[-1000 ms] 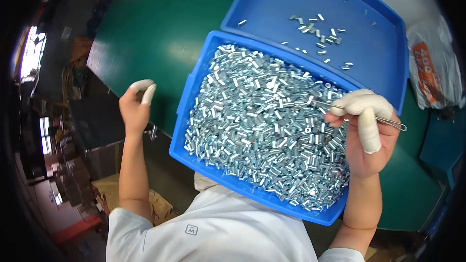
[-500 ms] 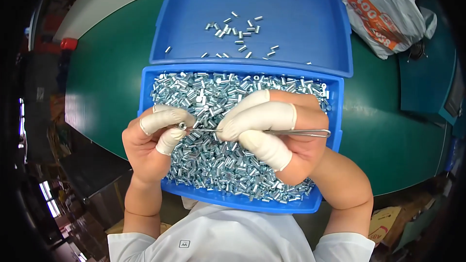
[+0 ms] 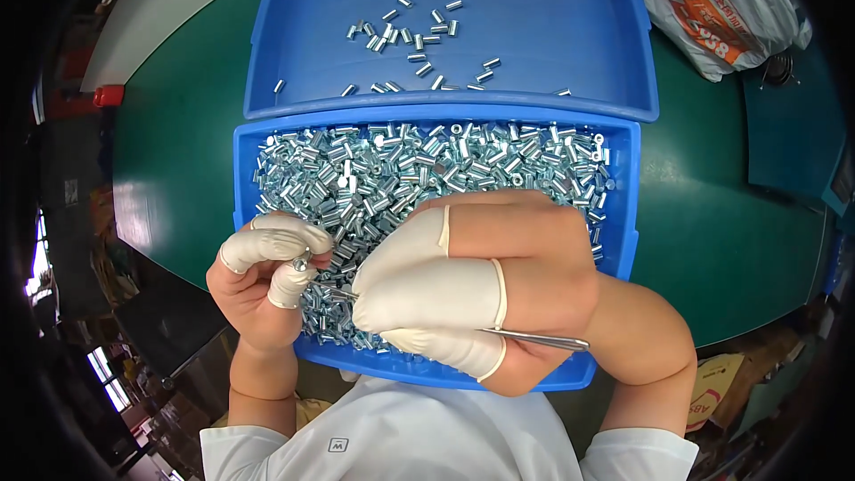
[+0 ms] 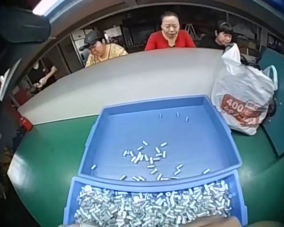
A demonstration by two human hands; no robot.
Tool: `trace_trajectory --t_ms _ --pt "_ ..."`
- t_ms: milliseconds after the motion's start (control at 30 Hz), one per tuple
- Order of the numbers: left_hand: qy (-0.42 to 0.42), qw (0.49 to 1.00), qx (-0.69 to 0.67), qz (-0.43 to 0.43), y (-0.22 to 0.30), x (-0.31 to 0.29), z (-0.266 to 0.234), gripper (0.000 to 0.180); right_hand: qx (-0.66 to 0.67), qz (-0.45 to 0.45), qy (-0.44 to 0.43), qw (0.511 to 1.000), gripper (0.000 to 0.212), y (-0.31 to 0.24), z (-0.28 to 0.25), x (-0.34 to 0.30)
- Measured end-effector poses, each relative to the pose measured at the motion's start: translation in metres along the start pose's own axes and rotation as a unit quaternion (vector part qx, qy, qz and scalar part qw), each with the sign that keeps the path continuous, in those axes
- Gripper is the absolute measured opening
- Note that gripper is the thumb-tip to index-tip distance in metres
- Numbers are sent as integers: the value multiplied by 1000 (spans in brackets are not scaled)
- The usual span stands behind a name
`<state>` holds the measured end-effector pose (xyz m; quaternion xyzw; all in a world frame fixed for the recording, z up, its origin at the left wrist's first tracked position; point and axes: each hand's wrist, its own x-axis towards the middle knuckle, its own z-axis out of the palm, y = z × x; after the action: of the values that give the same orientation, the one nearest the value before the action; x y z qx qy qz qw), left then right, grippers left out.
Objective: The recorder is assembling and sorting small metal pins into pairs or sets within a blue plastic tray.
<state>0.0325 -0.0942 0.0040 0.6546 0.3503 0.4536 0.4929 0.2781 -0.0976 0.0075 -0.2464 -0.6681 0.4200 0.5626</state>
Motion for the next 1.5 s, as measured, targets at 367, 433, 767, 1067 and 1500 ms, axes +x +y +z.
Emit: trace_trajectory --t_ms 367,433,767,1067,1500 --pt "-21 999 39 23 -1 0 -3 17 -29 -10 -23 999 10 -2 1 0" --pt "-23 998 45 25 -1 0 -3 17 -22 -4 -19 1000 11 -3 2 0" --pt "-33 996 74 46 2 0 -2 17 -73 -13 -35 997 19 -3 9 -1" --pt "-31 994 94 54 -1 -1 0 19 -84 -31 -38 995 26 1 9 -4" --pt "-24 989 121 76 -4 2 3 17 -114 -26 -78 990 31 2 10 -9"
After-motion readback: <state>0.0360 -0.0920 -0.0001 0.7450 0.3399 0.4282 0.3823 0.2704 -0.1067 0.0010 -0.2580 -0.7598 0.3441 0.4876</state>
